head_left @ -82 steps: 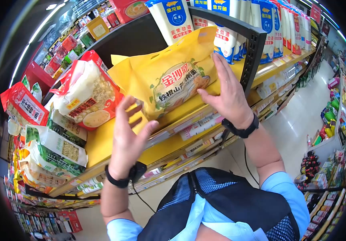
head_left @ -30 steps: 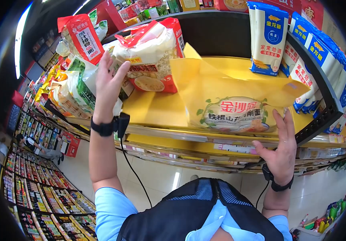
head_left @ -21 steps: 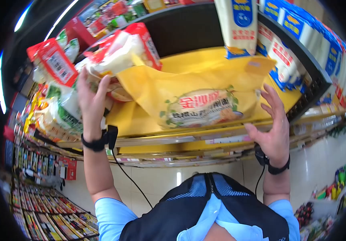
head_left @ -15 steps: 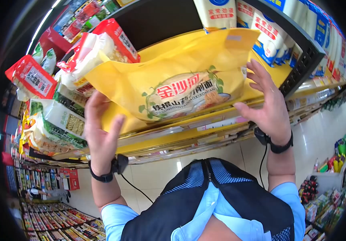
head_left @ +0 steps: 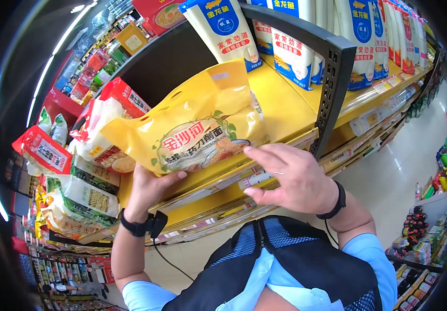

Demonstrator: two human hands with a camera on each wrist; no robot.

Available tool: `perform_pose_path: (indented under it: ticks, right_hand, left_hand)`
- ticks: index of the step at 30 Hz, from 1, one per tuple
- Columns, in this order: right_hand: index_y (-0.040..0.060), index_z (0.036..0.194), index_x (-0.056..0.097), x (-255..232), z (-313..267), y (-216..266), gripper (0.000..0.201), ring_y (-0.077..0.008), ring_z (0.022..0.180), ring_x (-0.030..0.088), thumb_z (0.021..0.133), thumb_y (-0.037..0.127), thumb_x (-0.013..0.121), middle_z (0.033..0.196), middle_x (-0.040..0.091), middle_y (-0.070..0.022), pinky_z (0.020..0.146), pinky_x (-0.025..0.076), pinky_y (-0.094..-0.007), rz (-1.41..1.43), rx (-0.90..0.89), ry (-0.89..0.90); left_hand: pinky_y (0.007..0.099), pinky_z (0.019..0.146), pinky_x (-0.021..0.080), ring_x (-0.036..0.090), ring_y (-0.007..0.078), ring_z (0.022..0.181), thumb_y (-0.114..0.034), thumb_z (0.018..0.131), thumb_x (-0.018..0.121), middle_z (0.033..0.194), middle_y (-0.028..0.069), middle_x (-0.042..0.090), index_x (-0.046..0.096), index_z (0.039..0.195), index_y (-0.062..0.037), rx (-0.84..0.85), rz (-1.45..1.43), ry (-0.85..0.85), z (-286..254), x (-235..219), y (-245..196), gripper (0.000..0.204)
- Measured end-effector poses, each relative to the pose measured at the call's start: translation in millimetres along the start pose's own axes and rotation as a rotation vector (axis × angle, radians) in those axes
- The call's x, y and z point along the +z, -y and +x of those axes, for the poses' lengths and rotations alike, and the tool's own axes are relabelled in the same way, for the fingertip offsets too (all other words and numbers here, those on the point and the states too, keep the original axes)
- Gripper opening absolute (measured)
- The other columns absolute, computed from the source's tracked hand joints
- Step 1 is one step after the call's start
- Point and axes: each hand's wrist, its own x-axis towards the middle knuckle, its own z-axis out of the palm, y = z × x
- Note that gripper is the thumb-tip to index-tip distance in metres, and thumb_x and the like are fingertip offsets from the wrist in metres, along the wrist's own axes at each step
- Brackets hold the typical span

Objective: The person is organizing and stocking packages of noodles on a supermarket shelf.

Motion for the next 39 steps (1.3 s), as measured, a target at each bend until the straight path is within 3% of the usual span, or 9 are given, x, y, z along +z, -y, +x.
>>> perform_pose_path:
  ticks: [6, 11, 15, 21, 26, 31, 32, 35, 39]
  right_hand:
    - [-0.0094, 0.14, 0.054, 1, 36, -25, 0.081, -0.0399, 0.113, 0.064, 0.082, 0.037, 0.084, 0.123, 0.066, -0.0267, 0.101, 0.052, -0.0438, -0.031, -0.019, 0.111]
    - [-0.01, 0.14, 0.054, -2, 36, -47, 0.083, -0.0403, 0.121, 0.061, 0.082, 0.042, 0.083, 0.132, 0.063, -0.0287, 0.109, 0.047, -0.0457, -0.141, -0.036, 0.139]
    - [-0.0101, 0.139, 0.055, 3, 32, -61, 0.088, -0.0409, 0.129, 0.058, 0.083, 0.052, 0.08, 0.137, 0.061, -0.0294, 0.115, 0.043, -0.0492, -0.166, -0.016, 0.123]
    - [-0.0105, 0.135, 0.058, 8, 22, -65, 0.092, -0.0398, 0.134, 0.055, 0.084, 0.064, 0.072, 0.136, 0.06, -0.03, 0.118, 0.038, -0.0528, -0.285, -0.013, 0.074]
    - [-0.0078, 0.134, 0.061, -12, 9, -53, 0.084, -0.0395, 0.133, 0.057, 0.083, 0.056, 0.079, 0.137, 0.063, -0.0256, 0.118, 0.039, -0.0531, -0.171, -0.09, 0.06]
    - [-0.0048, 0.125, 0.066, -29, -19, -45, 0.07, -0.0349, 0.131, 0.06, 0.084, 0.051, 0.08, 0.131, 0.067, -0.02, 0.117, 0.04, -0.0509, -0.074, -0.158, 0.0]
    - [-0.004, 0.123, 0.069, -33, -23, -43, 0.067, -0.0358, 0.128, 0.062, 0.082, 0.047, 0.083, 0.13, 0.068, -0.0202, 0.116, 0.042, -0.0513, -0.052, -0.154, 0.001]
    - [-0.0043, 0.12, 0.07, -33, -34, -41, 0.064, -0.0379, 0.123, 0.066, 0.081, 0.044, 0.086, 0.127, 0.07, -0.0207, 0.111, 0.048, -0.0517, -0.007, -0.164, -0.041]
    - [-0.0044, 0.118, 0.07, -28, -37, -35, 0.062, -0.0395, 0.119, 0.068, 0.083, 0.045, 0.085, 0.124, 0.071, -0.0205, 0.107, 0.051, -0.053, 0.03, -0.179, -0.026]
  left_hand:
    - [0.0377, 0.103, 0.057, 0.066, 0.0231, 0.124, 0.005, 0.078, 0.087, 0.135, 0.0127, 0.066, 0.047, 0.143, 0.0007, 0.151, 0.078, -0.131, 52, 31, 0, 0.077]
    - [0.0367, 0.101, 0.058, 0.065, 0.022, 0.124, 0.001, 0.077, 0.09, 0.137, 0.012, 0.065, 0.043, 0.146, -0.002, 0.146, -0.057, 0.008, 89, 26, -12, 0.084]
    - [0.0376, 0.105, 0.055, 0.063, 0.0219, 0.126, 0.002, 0.075, 0.091, 0.137, 0.0111, 0.064, 0.043, 0.147, -0.0038, -0.076, -0.133, 0.095, 104, 23, -18, 0.087]
    - [0.0379, 0.098, 0.058, 0.071, 0.0226, 0.112, -0.003, 0.084, 0.084, 0.121, 0.0113, 0.073, 0.05, 0.141, -0.0028, 0.175, -0.034, -0.067, 145, 19, 17, 0.066]
    - [0.0386, 0.105, 0.055, 0.064, 0.0224, 0.122, 0.005, 0.078, 0.086, 0.135, 0.0145, 0.06, 0.027, 0.143, -0.0036, 0.018, -0.141, -0.054, 165, 16, 16, 0.089]
    - [0.0338, 0.102, 0.056, 0.066, 0.0222, 0.119, 0.001, 0.076, 0.09, 0.129, 0.0108, 0.064, 0.032, 0.145, -0.0005, 0.154, 0.013, -0.108, 173, 18, 24, 0.09]
    - [0.0375, 0.097, 0.059, 0.07, 0.0244, 0.115, -0.005, 0.084, 0.087, 0.127, 0.0158, 0.07, 0.043, 0.143, -0.0015, 0.181, -0.044, -0.066, 173, 18, 30, 0.074]
    - [0.039, 0.104, 0.056, 0.062, 0.024, 0.126, -0.005, 0.081, 0.09, 0.136, 0.0141, 0.06, 0.026, 0.15, -0.003, 0.107, -0.146, -0.107, 160, 42, -9, 0.095]
    - [0.036, 0.119, 0.04, 0.049, 0.0275, 0.14, -0.016, 0.07, 0.1, 0.148, 0.0177, 0.049, 0.011, 0.158, 0.0001, 0.151, 0.105, -0.271, 192, 49, 13, 0.126]
